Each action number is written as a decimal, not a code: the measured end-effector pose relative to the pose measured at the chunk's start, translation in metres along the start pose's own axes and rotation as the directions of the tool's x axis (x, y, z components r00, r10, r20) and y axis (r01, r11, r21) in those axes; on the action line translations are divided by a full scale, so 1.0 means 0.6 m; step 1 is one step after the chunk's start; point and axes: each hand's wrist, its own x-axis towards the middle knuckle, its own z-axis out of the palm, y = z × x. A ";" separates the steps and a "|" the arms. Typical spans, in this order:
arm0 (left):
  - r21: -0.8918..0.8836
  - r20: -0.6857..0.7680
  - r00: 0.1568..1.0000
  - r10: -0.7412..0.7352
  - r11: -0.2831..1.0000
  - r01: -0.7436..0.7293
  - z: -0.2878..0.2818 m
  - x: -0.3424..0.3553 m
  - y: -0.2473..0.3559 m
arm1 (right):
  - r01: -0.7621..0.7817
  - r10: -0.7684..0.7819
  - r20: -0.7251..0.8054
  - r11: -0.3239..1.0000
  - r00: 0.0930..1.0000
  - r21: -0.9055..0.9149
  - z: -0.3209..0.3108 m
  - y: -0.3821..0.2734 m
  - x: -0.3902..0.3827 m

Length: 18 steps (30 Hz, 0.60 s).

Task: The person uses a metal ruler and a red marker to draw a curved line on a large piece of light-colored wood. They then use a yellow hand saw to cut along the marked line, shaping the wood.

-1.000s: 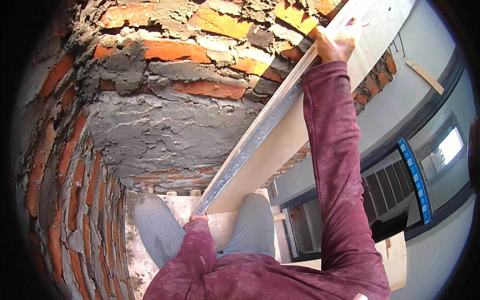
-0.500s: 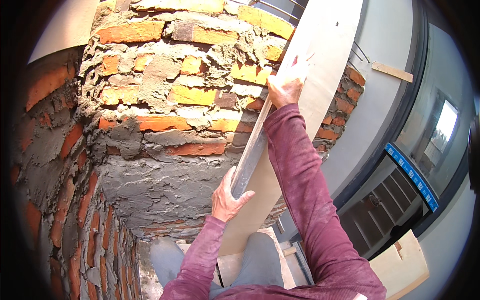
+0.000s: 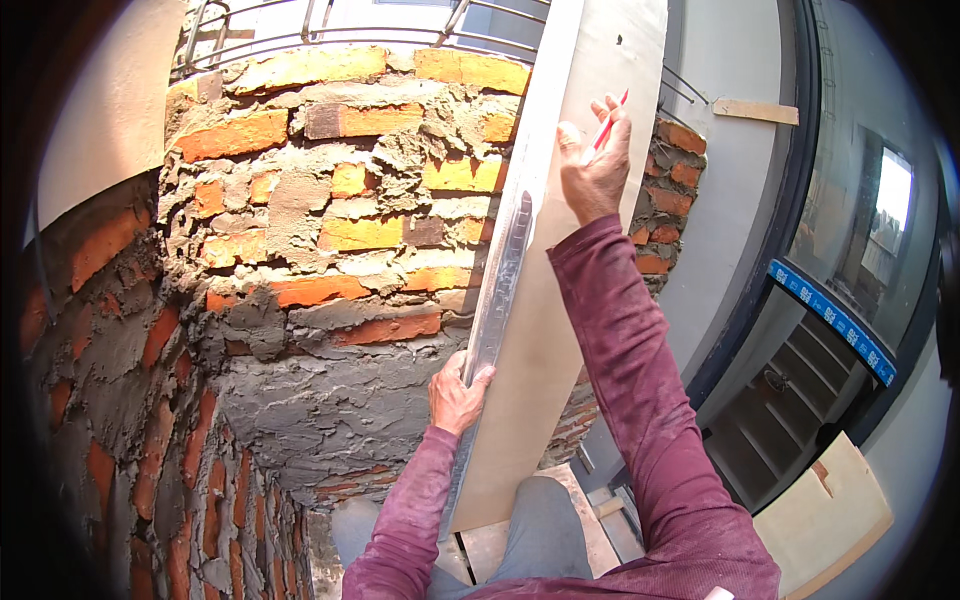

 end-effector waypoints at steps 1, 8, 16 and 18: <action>-0.007 0.003 1.000 0.006 1.000 -0.006 0.006 0.000 0.004 | 0.021 -0.020 -0.016 1.000 1.000 0.020 -0.018 -0.002 0.032; -0.003 -0.004 1.000 -0.006 1.000 0.006 0.013 -0.004 0.003 | -0.128 0.041 0.415 0.975 0.909 0.183 -0.014 -0.007 0.209; -0.049 0.001 1.000 0.002 0.999 -0.002 0.002 0.002 0.002 | -0.094 0.170 0.561 0.982 0.810 -0.161 0.021 -0.008 0.228; -0.037 0.006 1.000 0.004 0.999 -0.004 0.005 0.002 -0.001 | 0.022 0.104 0.579 0.978 0.809 -0.207 0.015 -0.003 0.230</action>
